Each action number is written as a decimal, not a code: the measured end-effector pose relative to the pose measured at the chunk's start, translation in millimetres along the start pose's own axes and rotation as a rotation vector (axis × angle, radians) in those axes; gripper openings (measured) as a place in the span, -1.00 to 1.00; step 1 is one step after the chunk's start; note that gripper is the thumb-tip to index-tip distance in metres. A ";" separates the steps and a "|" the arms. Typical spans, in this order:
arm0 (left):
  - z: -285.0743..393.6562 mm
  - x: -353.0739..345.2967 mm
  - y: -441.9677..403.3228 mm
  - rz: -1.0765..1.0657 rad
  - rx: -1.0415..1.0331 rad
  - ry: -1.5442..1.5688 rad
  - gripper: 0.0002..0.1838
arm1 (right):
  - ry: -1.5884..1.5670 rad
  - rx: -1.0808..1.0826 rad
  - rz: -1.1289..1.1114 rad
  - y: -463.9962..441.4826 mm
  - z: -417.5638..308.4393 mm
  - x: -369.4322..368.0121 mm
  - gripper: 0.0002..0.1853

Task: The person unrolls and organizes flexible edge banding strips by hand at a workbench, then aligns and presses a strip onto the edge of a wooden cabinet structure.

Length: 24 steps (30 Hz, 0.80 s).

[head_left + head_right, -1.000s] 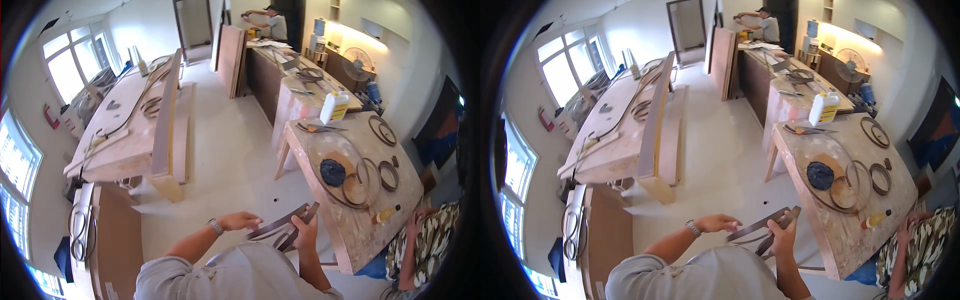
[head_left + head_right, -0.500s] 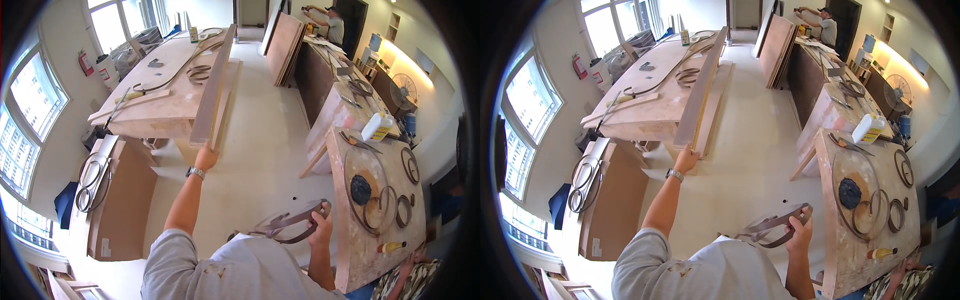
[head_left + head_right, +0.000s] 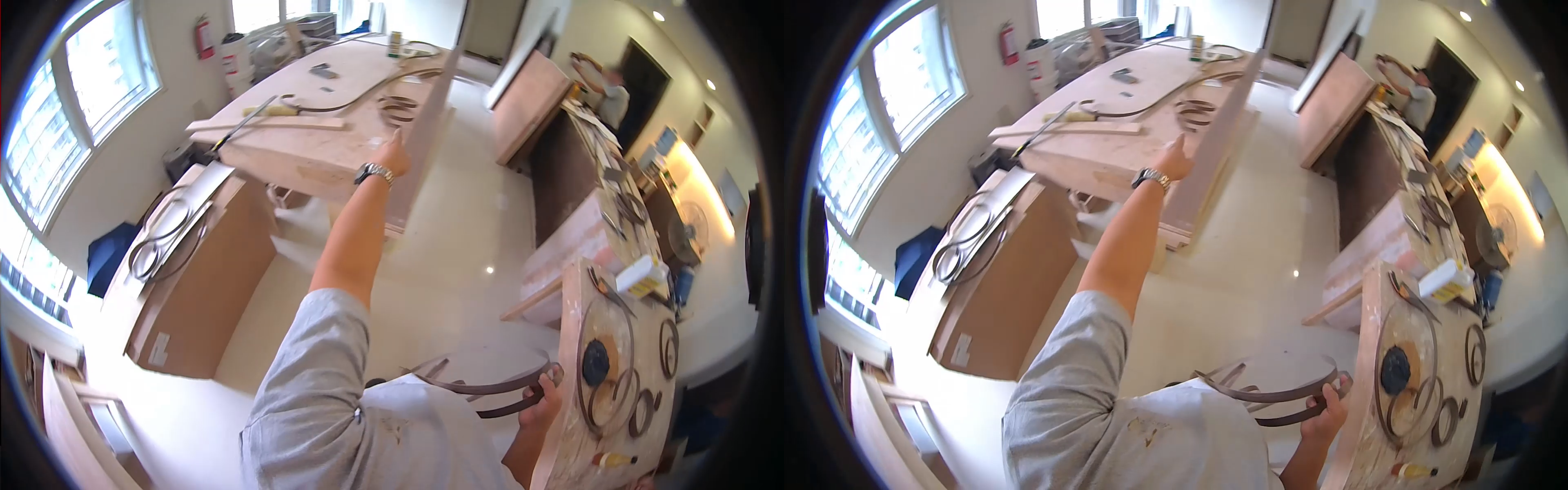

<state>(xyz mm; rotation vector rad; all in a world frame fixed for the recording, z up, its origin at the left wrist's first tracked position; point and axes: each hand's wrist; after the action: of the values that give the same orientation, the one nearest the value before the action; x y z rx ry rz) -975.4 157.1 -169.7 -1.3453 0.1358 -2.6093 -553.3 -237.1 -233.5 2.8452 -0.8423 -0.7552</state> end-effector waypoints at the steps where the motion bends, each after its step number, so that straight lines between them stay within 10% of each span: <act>1: -9.8 13.4 -1.7 -0.007 0.047 -0.033 -0.12 | -0.012 0.004 -0.011 0.8 0.1 -5.0 -0.40; 11: -255.9 129.4 134.7 0.373 0.515 -0.156 -0.66 | 0.054 -0.014 0.062 -7.1 -1.3 -11.9 -0.54; 13: -458.7 100.7 139.1 -0.394 0.098 -1.618 -0.74 | 0.065 -0.007 0.065 -10.7 -1.1 -11.0 -0.53; 15: -516.5 127.6 206.1 0.527 0.825 -0.314 -0.56 | 0.065 -0.001 0.057 -11.3 -0.7 -10.1 -0.52; 16: -551.6 130.0 216.0 0.385 0.852 -0.347 -0.55 | 0.072 -0.005 0.069 -10.7 -0.2 -10.6 -0.52; 19: -474.6 153.1 241.9 -0.015 0.878 -0.658 -0.62 | 0.069 -0.026 0.092 -16.0 4.8 -11.8 -0.50; 24: -367.3 138.3 180.2 -0.537 0.241 -1.252 -0.68 | 0.035 -0.024 0.076 -17.9 7.5 -18.2 -0.50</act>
<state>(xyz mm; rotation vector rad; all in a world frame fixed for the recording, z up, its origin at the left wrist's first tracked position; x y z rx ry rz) -1327.7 -53.2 -304.4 -2.8192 -0.7671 -1.4665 -561.4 -211.8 -236.0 2.7789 -0.9239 -0.6997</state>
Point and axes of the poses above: each hand's wrist, its own y-axis away from the middle knuckle, its own x-axis out of the back of the hand, z = x × y, and after that the axes turned 1 degree about z, right-handed
